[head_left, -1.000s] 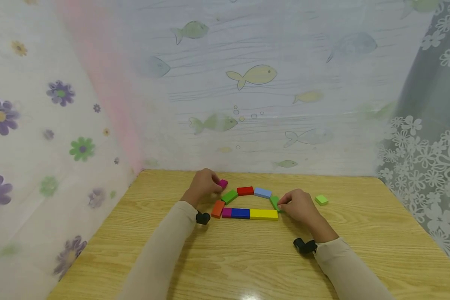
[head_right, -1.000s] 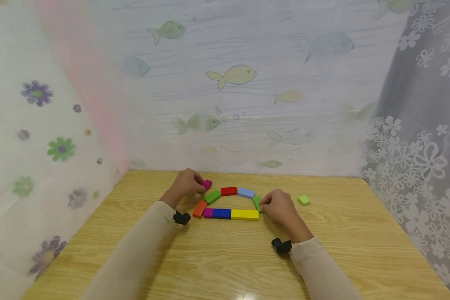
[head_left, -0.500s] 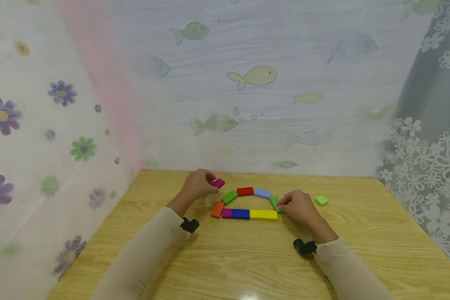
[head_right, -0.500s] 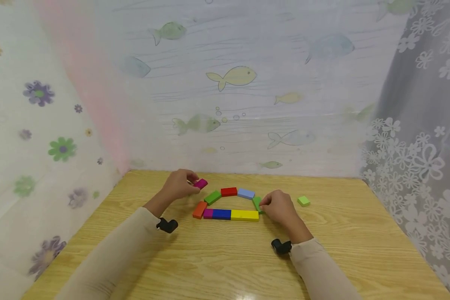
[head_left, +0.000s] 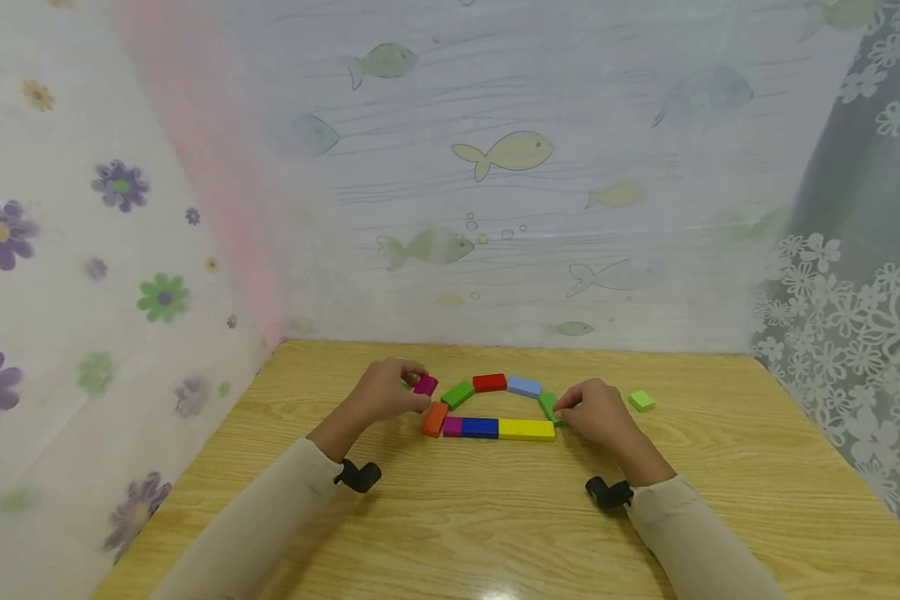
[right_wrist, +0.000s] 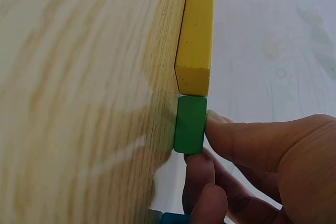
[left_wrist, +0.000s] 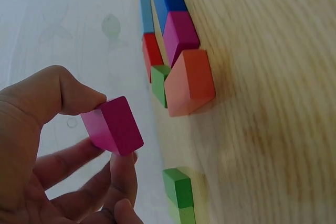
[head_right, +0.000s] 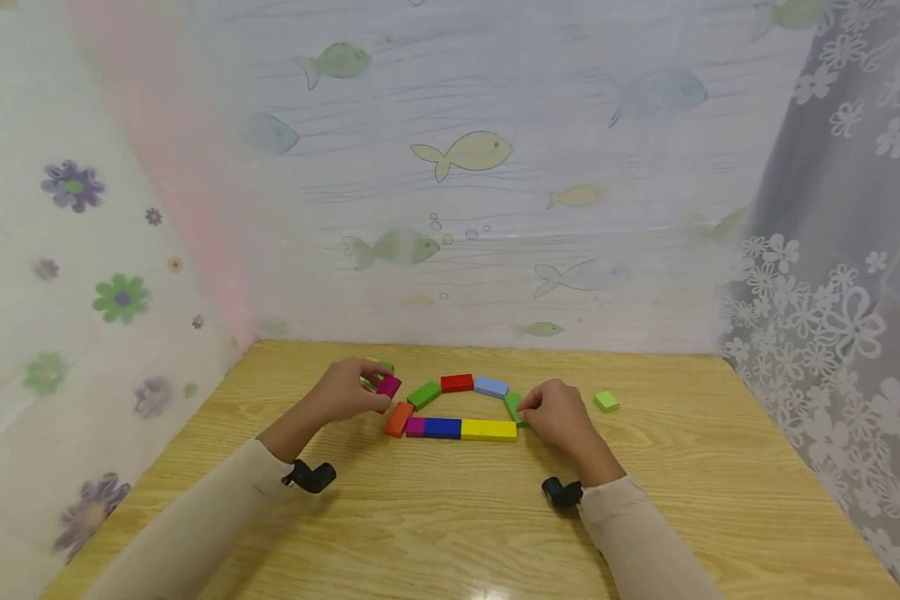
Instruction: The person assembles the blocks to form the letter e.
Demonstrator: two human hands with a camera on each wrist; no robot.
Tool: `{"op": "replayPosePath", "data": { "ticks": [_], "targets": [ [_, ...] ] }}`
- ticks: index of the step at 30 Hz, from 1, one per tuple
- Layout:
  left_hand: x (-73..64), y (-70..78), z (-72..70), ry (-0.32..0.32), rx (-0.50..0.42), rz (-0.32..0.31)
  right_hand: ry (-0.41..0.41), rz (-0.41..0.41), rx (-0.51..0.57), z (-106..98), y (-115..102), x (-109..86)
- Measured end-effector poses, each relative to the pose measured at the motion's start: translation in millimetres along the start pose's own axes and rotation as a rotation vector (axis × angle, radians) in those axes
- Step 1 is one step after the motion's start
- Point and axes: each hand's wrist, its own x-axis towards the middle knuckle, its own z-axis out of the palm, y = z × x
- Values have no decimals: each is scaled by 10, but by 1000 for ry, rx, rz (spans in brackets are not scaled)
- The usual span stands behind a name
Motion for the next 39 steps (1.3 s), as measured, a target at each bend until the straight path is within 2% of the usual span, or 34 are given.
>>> {"op": "replayPosePath", "data": {
  "ticks": [3,13,15,25,33,39],
  "targets": [
    [-66,-40,9,-18,-62,-18,0,2,0,5,1,5],
    [-203,-273,31,-31,-382,-108,7,2,8,1,27,20],
    [-226,-308,29,-40,-400,-115,5,-2,8,-2,29,22],
    [-333,-375,35,-174,-387,-97,-2,3,12,7,26,10],
    [-371,-385,105,-182,-338,-111,4,4,16,17,21,16],
    [-397,-307,165,-179,-256,-111,5,4,16,6,20,23]
  ]
}}
